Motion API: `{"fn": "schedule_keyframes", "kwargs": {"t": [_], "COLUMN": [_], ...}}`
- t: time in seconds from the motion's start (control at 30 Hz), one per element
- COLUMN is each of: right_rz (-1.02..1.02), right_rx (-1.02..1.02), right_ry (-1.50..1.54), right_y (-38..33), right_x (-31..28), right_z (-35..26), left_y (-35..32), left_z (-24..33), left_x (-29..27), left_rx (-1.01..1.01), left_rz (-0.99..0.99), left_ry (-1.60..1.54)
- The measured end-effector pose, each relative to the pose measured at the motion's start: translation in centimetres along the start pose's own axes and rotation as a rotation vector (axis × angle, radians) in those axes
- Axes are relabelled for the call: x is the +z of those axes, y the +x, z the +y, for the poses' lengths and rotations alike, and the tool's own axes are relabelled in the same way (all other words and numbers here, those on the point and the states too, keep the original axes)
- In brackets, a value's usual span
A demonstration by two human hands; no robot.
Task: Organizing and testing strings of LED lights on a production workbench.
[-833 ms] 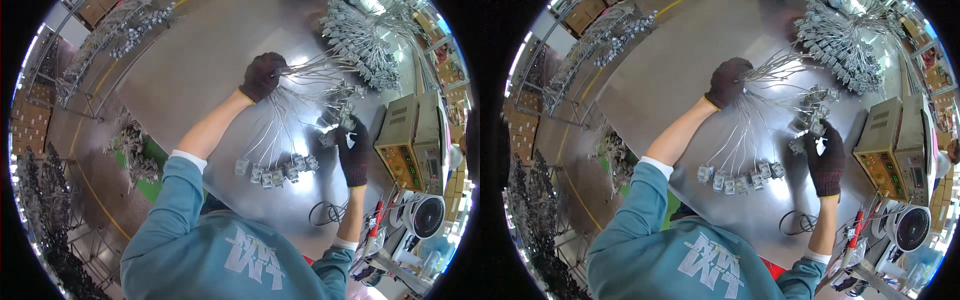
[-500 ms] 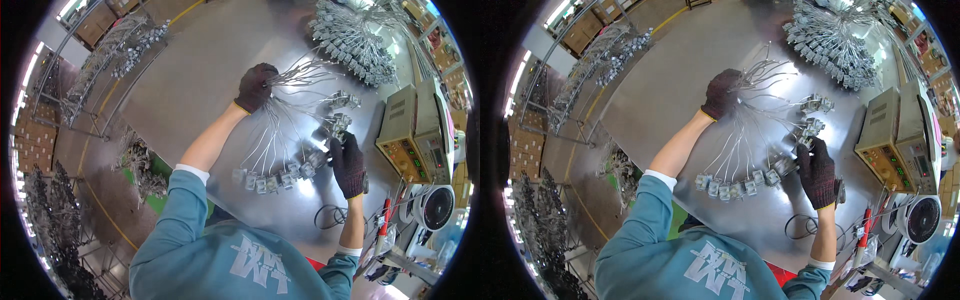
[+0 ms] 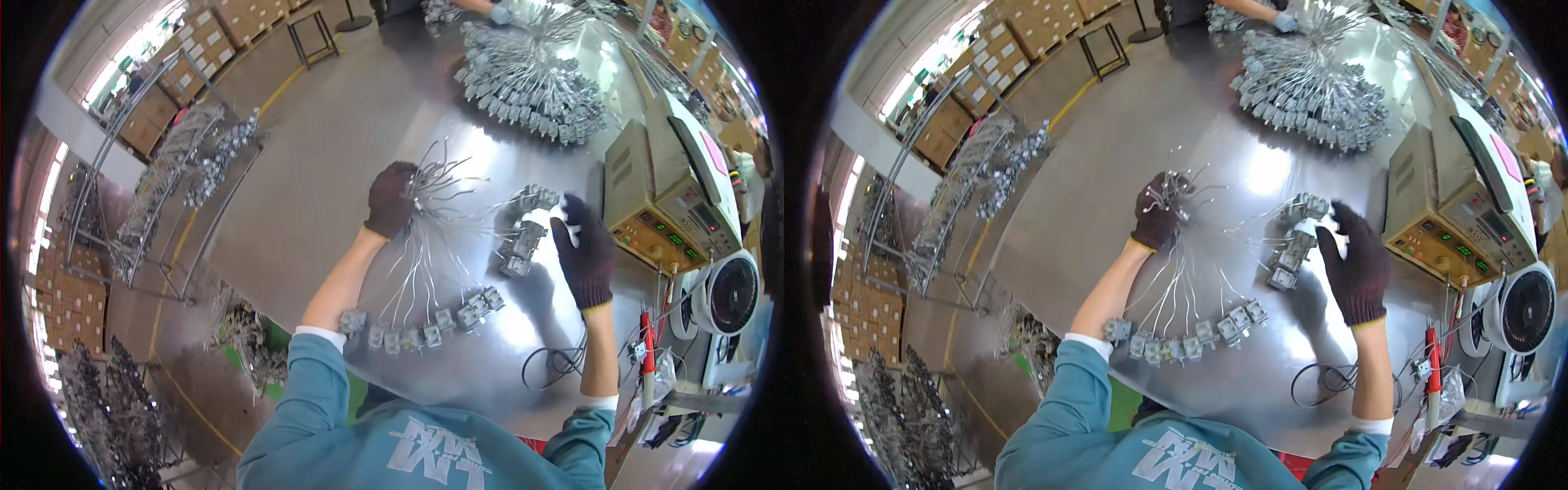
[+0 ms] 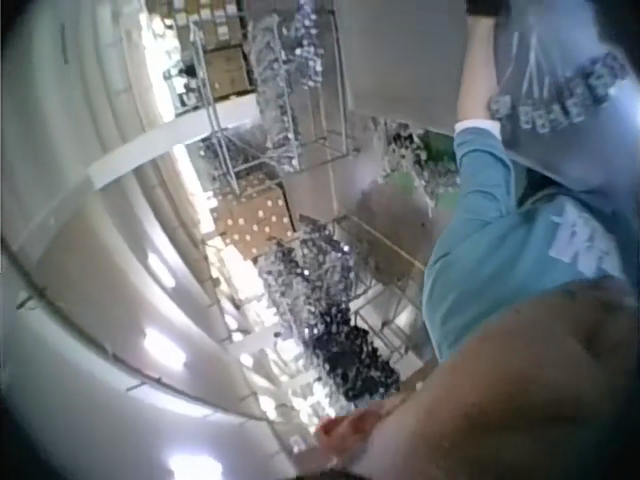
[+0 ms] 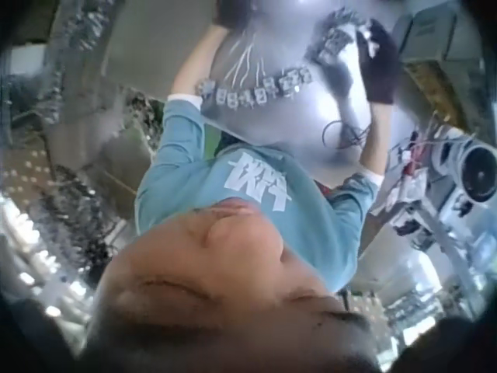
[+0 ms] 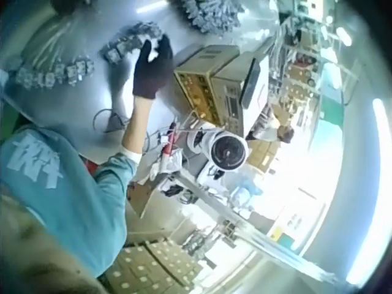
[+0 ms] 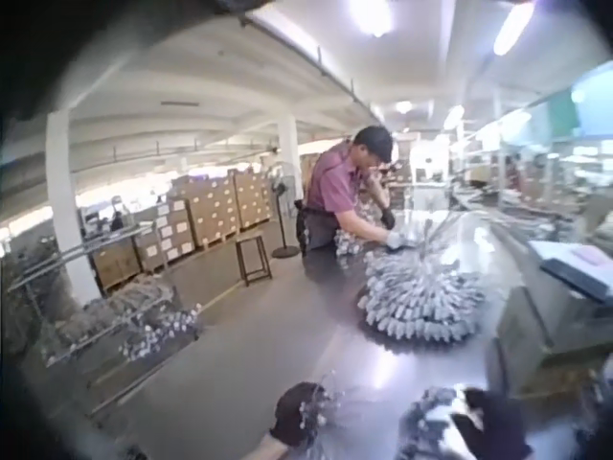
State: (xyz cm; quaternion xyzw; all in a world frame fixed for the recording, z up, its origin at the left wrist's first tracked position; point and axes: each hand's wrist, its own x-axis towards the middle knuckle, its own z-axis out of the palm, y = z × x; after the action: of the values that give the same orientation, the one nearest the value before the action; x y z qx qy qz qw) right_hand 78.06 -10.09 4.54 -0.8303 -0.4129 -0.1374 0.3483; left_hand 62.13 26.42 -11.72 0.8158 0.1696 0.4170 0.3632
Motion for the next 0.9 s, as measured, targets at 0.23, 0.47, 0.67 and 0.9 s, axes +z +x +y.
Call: {"fn": "schedule_keyframes", "kwargs": {"t": [0.23,0.47,0.67,0.9], "right_rz": [-0.257,-0.116,-0.396,-0.494], "right_rx": [-0.078,-0.360,-0.172,-0.355], "right_ry": [-0.032,-0.258,0.090,-0.271], "right_y": [3.3,9.0,10.0,3.9], "right_x": [2.4,0.8,5.8,2.2], "right_z": [4.3,1.0,7.2,1.7], "left_y": [-0.4,0.5,0.3,0.3], "left_z": [-0.3,1.9,3.3,4.1], "left_x": [1.2,-0.2,0.4,-0.4], "left_rx": [0.080,0.077,0.016,0.216], "left_rz": [0.008,-0.077,-0.042,-0.074], "left_ry": [0.013,0.047,0.031,0.137]}}
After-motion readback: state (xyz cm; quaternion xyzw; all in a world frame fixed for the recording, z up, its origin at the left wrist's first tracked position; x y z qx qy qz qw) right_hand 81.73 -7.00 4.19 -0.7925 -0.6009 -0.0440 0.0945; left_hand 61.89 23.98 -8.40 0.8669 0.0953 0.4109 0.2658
